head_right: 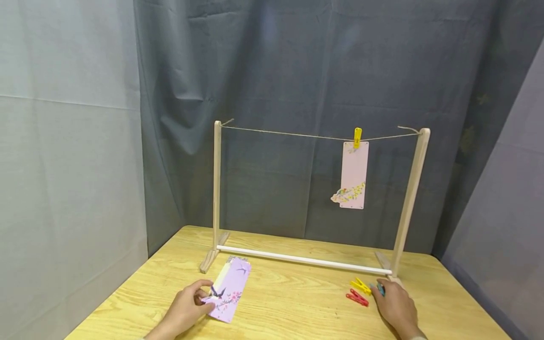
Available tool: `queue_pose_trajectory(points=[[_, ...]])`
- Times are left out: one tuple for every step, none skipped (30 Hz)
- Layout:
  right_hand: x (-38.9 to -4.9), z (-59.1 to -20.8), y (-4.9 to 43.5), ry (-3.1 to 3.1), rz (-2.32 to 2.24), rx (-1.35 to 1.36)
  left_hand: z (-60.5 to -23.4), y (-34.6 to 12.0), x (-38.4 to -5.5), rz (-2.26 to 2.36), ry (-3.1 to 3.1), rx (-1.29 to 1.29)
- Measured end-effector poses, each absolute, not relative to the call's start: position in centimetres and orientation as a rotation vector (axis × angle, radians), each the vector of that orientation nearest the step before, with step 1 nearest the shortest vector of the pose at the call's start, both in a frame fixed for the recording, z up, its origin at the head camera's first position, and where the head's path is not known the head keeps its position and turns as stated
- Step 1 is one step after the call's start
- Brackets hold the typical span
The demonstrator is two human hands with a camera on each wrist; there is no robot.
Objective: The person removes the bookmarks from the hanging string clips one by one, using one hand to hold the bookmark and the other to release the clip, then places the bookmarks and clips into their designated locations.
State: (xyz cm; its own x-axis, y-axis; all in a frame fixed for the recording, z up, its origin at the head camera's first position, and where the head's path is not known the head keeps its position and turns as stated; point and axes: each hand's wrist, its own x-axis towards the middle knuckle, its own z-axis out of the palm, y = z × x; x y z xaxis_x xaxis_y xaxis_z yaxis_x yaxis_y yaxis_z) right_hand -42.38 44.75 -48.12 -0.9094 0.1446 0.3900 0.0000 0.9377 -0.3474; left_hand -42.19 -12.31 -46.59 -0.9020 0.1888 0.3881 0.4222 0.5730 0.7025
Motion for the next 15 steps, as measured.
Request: queue_pose_trajectory(points=[[-42.37, -48.14, 44.75, -2.673, 0.478, -0.104, -46.60, -12.29, -42.18, -1.220, -2.541, -0.497], [-42.37, -48.17, 44.75, -2.667, 0.477, -0.100, -46.62, -12.26, -42.18, -1.205, -2.545, -0.487], [-42.38, -48.20, 44.77, -2.662, 0.477, -0.096, -46.61, -12.24, -42.15, -1.196, -2.550, -0.477], [-42.39, -48.22, 44.78, -2.657, 0.476, -0.092, -46.61, -12.22, -42.13, -1.192, -2.555, -0.466], [-42.40, -48.25, 44.79, -2.654, 0.476, -0.090, -46.59, -12.21, -42.10, -1.194, -2.561, -0.458], [-42.42, -48.25, 44.80, -2.652, 0.477, -0.091, -46.57, -12.20, -42.08, -1.202, -2.569, -0.445], [-42.44, -48.24, 44.81, -2.652, 0.477, -0.092, -46.55, -12.20, -42.07, -1.211, -2.574, -0.437], [-42.46, -48.23, 44.82, -2.654, 0.477, -0.093, -46.53, -12.20, -42.06, -1.222, -2.577, -0.430], [-42.47, -48.21, 44.82, -2.659, 0.477, -0.097, -46.49, -12.21, -42.03, -1.232, -2.580, -0.426], [-42.47, -48.19, 44.81, -2.662, 0.478, -0.100, -46.48, -12.21, -42.02, -1.239, -2.580, -0.420], [-42.47, -48.17, 44.80, -2.665, 0.479, -0.104, -46.48, -12.20, -42.03, -1.242, -2.579, -0.416], [-42.46, -48.14, 44.79, -2.669, 0.481, -0.106, -46.51, -12.20, -42.06, -1.240, -2.579, -0.413], [-42.45, -48.12, 44.77, -2.671, 0.482, -0.106, -46.50, -12.18, -42.06, -1.237, -2.578, -0.411], [-42.42, -48.12, 44.74, -2.670, 0.484, -0.106, -46.52, -12.16, -42.05, -1.229, -2.577, -0.409], [-42.39, -48.11, 44.71, -2.670, 0.486, -0.105, -46.52, -12.16, -42.04, -1.223, -2.577, -0.407]])
